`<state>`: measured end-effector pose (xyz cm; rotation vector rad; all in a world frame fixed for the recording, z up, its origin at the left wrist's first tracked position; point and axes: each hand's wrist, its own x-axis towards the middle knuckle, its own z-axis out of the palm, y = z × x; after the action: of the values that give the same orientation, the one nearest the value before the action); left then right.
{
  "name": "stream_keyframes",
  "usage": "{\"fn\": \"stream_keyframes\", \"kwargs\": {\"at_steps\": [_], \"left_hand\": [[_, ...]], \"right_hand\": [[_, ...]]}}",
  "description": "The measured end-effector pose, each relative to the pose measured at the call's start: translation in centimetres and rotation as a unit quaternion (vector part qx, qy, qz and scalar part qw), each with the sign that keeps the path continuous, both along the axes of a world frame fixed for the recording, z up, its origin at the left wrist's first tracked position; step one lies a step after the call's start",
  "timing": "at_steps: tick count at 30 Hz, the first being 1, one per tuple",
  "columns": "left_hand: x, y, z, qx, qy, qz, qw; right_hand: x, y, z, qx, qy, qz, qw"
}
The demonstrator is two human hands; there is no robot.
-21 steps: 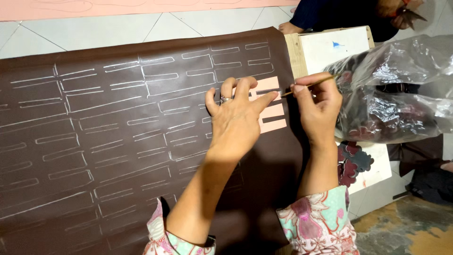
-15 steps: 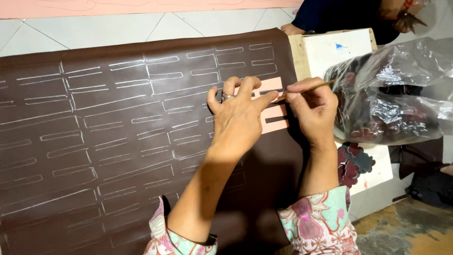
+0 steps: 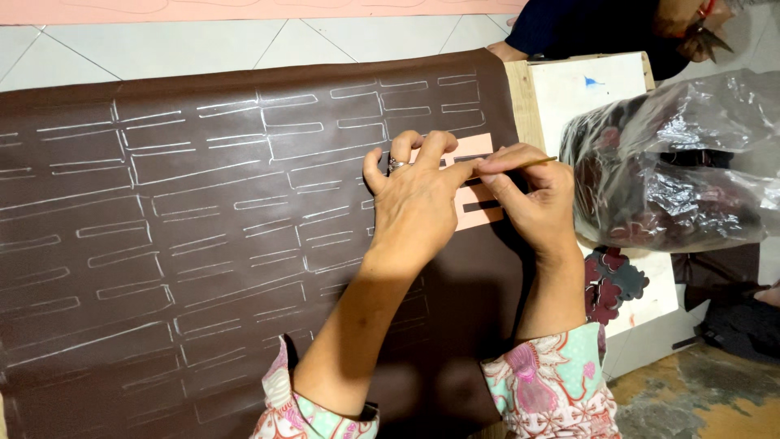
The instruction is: The person holds a pink paper template flat on a brown leather sheet and uses a wooden stylus to trace along the template's slots, embossing pattern lines onto the leather. They reposition the template, continue tracing, then lift the template and smooth the leather sheet.
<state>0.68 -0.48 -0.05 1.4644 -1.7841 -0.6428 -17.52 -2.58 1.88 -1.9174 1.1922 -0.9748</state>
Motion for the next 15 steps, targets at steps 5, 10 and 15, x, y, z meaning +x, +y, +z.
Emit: {"fn": "stream_keyframes", "kwargs": {"at_steps": [5,10,15], "left_hand": [[0.0,0.0,0.1,0.0,-0.007,-0.001,1.0],[0.0,0.0,0.2,0.003,0.001,-0.005,1.0],[0.0,0.2,0.2,-0.005,-0.009,-0.003,1.0]], "right_hand": [[-0.1,0.2,0.0,0.004,0.008,-0.013,1.0],[-0.9,0.0,-0.2,0.012,-0.017,-0.041,0.999],[-1.7,0.3,-0.2,0.025,-0.053,-0.099,0.993]]}}
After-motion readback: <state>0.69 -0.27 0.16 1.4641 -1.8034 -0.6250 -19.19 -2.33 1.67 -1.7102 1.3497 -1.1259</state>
